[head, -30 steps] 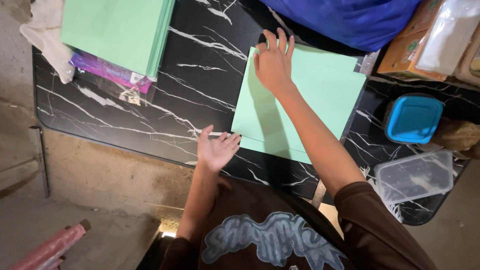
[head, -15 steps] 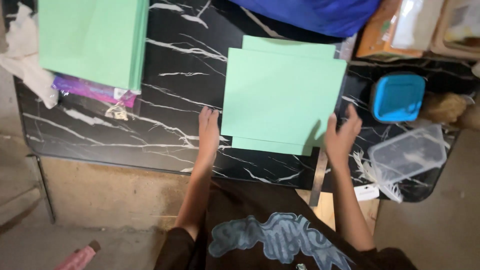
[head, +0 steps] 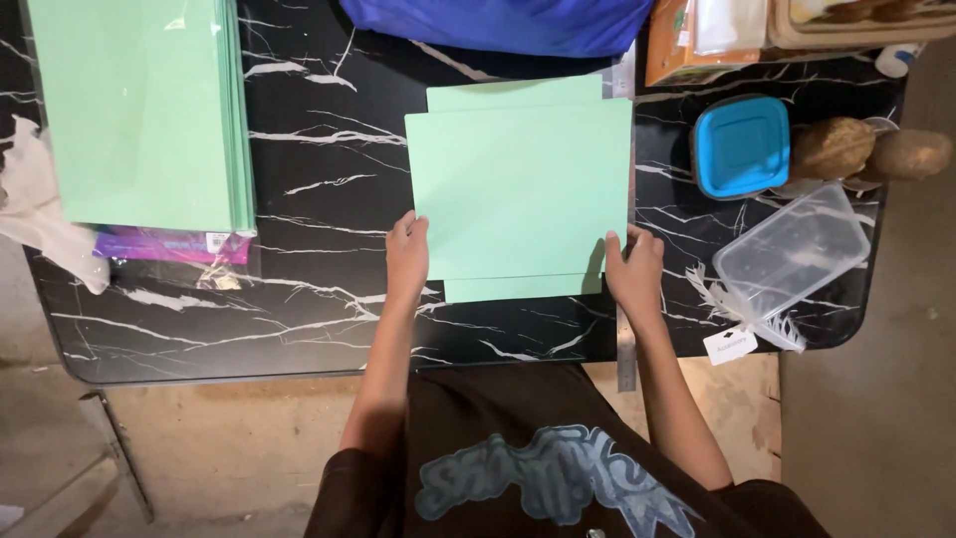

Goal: Sort and organize stacks of green paper sheets on a table.

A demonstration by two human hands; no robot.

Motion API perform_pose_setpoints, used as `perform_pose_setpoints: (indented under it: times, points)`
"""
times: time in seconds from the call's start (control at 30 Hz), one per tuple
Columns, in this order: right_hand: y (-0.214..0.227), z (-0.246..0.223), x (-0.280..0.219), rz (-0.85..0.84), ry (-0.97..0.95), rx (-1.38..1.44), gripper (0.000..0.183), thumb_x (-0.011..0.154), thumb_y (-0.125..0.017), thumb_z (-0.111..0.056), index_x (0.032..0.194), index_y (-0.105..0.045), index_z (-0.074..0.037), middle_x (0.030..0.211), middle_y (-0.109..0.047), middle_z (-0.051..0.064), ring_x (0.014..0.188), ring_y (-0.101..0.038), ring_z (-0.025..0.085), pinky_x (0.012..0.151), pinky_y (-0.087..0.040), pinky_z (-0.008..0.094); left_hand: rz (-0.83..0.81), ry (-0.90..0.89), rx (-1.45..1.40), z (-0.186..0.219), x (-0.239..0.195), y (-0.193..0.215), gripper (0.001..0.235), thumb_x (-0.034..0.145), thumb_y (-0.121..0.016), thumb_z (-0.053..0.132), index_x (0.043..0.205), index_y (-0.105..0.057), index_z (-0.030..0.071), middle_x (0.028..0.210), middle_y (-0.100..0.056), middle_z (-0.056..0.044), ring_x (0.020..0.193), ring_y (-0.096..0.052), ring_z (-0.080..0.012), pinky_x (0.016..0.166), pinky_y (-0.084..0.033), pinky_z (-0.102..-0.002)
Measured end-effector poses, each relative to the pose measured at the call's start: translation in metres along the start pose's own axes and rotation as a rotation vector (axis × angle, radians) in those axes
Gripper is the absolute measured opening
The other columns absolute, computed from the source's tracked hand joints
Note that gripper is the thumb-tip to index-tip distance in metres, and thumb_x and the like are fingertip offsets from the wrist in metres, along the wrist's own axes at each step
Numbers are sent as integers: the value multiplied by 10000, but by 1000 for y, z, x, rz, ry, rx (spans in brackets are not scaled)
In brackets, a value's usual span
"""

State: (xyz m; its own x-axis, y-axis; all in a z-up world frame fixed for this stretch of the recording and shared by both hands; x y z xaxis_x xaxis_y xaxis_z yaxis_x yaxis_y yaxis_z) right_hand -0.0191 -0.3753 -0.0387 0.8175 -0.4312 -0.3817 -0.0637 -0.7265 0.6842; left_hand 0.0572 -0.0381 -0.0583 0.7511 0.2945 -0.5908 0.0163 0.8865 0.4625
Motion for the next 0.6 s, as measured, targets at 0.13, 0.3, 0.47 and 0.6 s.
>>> perform_pose_setpoints:
  times: [0.13, 0.3, 0.47, 0.6]
  points:
    - [0, 2, 1, 20, -38, 7, 456, 1000, -637, -319, 1250, -622, 62, 1164, -599, 246, 977, -625, 331, 886, -519, 408, -13, 40, -7, 15, -6, 7, 545, 970, -556, 333, 1395, -569, -7, 1386, -595, -194, 1278, -598, -289, 1080, -434, -366]
    - [-4, 13, 4, 0, -38, 63, 392, 1027, -585, -273, 1228, -615, 62, 1138, -608, 222, 958, -676, 311, 880, -538, 400, 4, 35, -33, 10, -4, 7, 515, 976, -540, 290, 1397, -586, -3, 1397, -602, -189, 1281, -603, -274, 1075, -449, -367]
    - [2, 19, 4, 34, 76, -21, 301, 1024, -544, -166, 1203, -675, 38, 1089, -667, 241, 996, -664, 375, 908, -517, 442, 88, -39, 26, -9, -10, -10, 529, 965, -566, 283, 1418, -550, 10, 1404, -545, -210, 1261, -609, -293, 1062, -459, -379]
    - [4, 18, 5, 40, 110, -53, 282, 1031, -513, -116, 1192, -717, -6, 1111, -704, 242, 1050, -671, 389, 958, -513, 468, 123, -87, 16, -16, -12, -11, 511, 989, -537, 271, 1431, -545, 14, 1423, -507, -215, 1239, -613, -324, 1062, -465, -392]
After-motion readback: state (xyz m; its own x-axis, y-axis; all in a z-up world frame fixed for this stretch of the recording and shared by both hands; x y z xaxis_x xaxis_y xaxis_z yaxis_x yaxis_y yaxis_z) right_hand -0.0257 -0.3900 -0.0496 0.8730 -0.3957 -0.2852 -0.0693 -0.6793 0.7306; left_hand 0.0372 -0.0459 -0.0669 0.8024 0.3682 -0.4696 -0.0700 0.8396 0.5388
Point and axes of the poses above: each hand's wrist, its own x-axis towards the middle knuckle, its own y-axis out of the back of the hand, z = x × y, the point moved 1 cm from there along x, towards the middle knuckle
